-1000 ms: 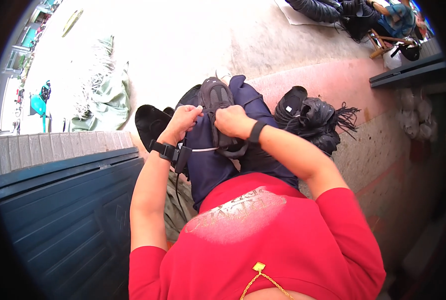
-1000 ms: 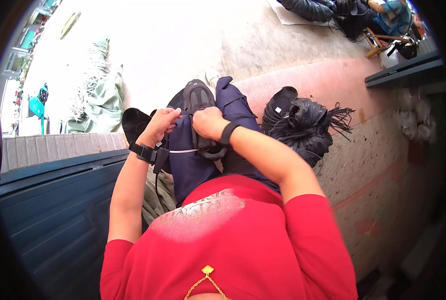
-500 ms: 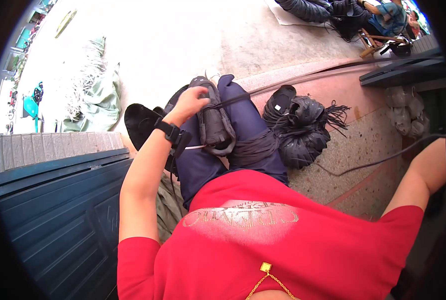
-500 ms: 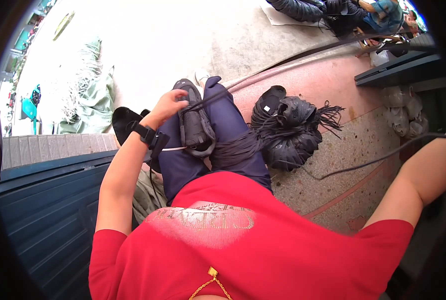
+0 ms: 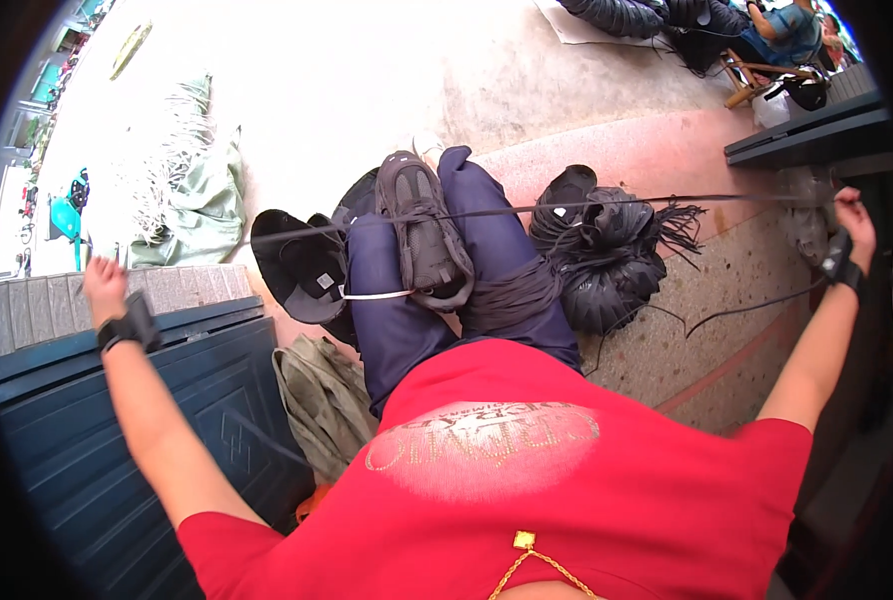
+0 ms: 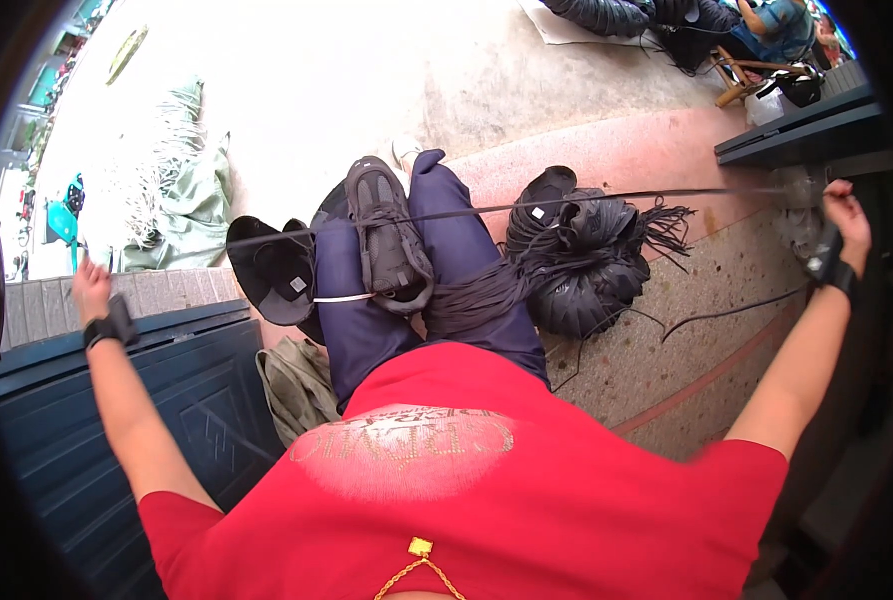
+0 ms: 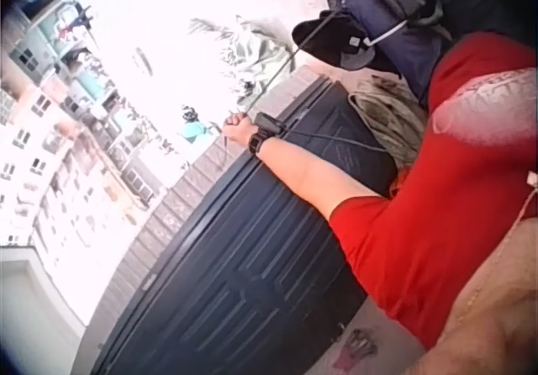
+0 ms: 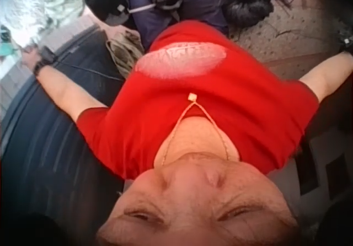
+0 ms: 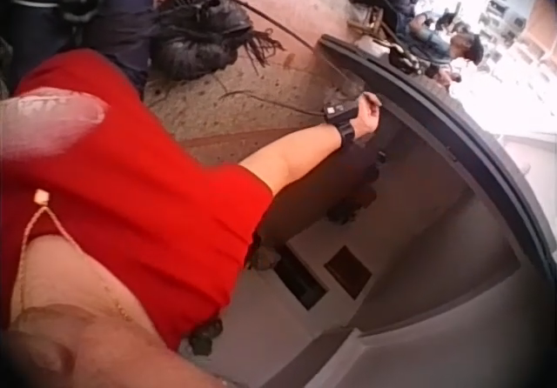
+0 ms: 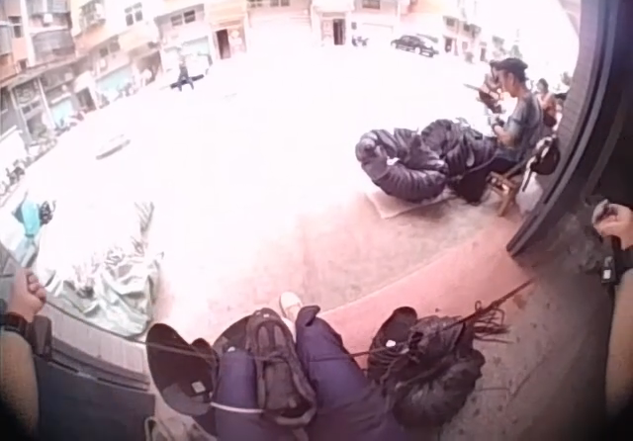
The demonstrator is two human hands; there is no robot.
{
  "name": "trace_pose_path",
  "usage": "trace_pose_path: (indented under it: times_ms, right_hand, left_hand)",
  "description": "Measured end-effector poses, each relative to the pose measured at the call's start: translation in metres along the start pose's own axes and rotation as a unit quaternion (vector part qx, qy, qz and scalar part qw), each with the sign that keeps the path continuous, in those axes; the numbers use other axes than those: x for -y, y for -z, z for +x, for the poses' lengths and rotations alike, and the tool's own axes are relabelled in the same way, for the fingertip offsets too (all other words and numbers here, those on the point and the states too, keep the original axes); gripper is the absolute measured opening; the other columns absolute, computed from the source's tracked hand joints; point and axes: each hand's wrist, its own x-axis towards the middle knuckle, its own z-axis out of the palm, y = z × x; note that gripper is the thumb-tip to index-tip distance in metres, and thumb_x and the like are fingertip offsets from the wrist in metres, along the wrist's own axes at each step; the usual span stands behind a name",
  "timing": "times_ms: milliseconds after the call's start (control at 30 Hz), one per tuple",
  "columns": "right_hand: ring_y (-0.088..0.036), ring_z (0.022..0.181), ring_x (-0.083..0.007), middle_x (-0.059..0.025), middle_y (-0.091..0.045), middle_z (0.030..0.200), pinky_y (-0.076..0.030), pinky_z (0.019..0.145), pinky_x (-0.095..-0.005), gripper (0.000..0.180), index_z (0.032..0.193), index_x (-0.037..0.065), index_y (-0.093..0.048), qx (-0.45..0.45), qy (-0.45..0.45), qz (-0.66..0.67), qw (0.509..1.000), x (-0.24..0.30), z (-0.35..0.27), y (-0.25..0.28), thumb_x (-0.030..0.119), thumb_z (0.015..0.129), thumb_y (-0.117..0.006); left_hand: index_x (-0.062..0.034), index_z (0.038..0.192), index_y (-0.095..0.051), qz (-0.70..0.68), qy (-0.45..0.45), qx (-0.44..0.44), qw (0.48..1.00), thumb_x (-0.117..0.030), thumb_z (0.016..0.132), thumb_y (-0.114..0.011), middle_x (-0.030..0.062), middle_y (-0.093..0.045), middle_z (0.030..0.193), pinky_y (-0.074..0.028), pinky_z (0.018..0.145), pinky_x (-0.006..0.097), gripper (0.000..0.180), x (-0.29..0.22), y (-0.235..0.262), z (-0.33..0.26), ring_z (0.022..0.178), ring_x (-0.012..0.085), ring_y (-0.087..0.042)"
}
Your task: Tying and adjusting laces on a black shoe.
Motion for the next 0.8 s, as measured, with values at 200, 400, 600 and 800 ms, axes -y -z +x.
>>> trace_pose_path:
  times_ms: [200, 400, 600, 800]
  right_hand:
    - [-0.039, 0.055, -0.0080, 0.0026, -0.043, 0.064, -0.032, 0.049, -0.0245, 0.012, 0.069, 0.013, -0.047, 0.020, 0.086, -0.500, 0.862, -0.295, 0.023, 0.025, 0.014, 0.080, -0.052]
    - [-0.056, 0.069, -0.0113, -0.0074, -0.062, 0.073, -0.045, 0.062, -0.0256, 0.020, 0.084, -0.001, -0.062, 0.390, -0.103, -0.738, 0.541, -0.581, -0.103, -0.012, 0.017, 0.084, -0.053]
    - [-0.052, 0.087, -0.0275, -0.0094, -0.056, 0.083, -0.040, 0.073, -0.0381, 0.008, 0.076, 0.005, -0.056, 0.510, 0.252, -0.713, 0.410, -0.673, -0.112, 0.023, 0.008, 0.074, -0.050]
    - [-0.050, 0.090, -0.0235, -0.0068, -0.056, 0.084, -0.037, 0.074, -0.0363, 0.008, 0.076, 0.005, -0.056, 0.435, 0.308, -0.749, 0.392, -0.692, -0.118, 0.011, 0.008, 0.071, -0.050]
  left_hand:
    - [-0.0167, 0.057, -0.029, 0.096, 0.047, -0.100, 0.989, -0.016, 0.086, -0.044, -0.0043, -0.024, 0.047, -0.025, 0.046, 0.029, 0.033, -0.033, 0.056, -0.023, 0.041, 0.0100, -0.023]
    - [-0.0146, 0.069, -0.046, 0.106, 0.178, 0.180, 0.962, -0.018, 0.078, -0.064, -0.0053, -0.042, 0.055, -0.037, 0.052, 0.027, 0.021, 0.108, -0.076, -0.117, 0.048, 0.0074, -0.040]
    - [-0.0058, 0.090, -0.053, 0.162, 0.304, 0.351, 0.871, -0.033, 0.088, -0.050, -0.0076, -0.029, 0.051, -0.032, 0.050, 0.022, 0.027, 0.199, -0.180, -0.236, 0.044, 0.0044, -0.029]
    - [-0.0013, 0.083, -0.058, 0.307, 0.181, 0.386, 0.851, -0.016, 0.085, -0.054, 0.0017, -0.054, 0.064, -0.045, 0.055, 0.021, 0.016, 0.248, -0.197, -0.276, 0.055, 0.0093, -0.051]
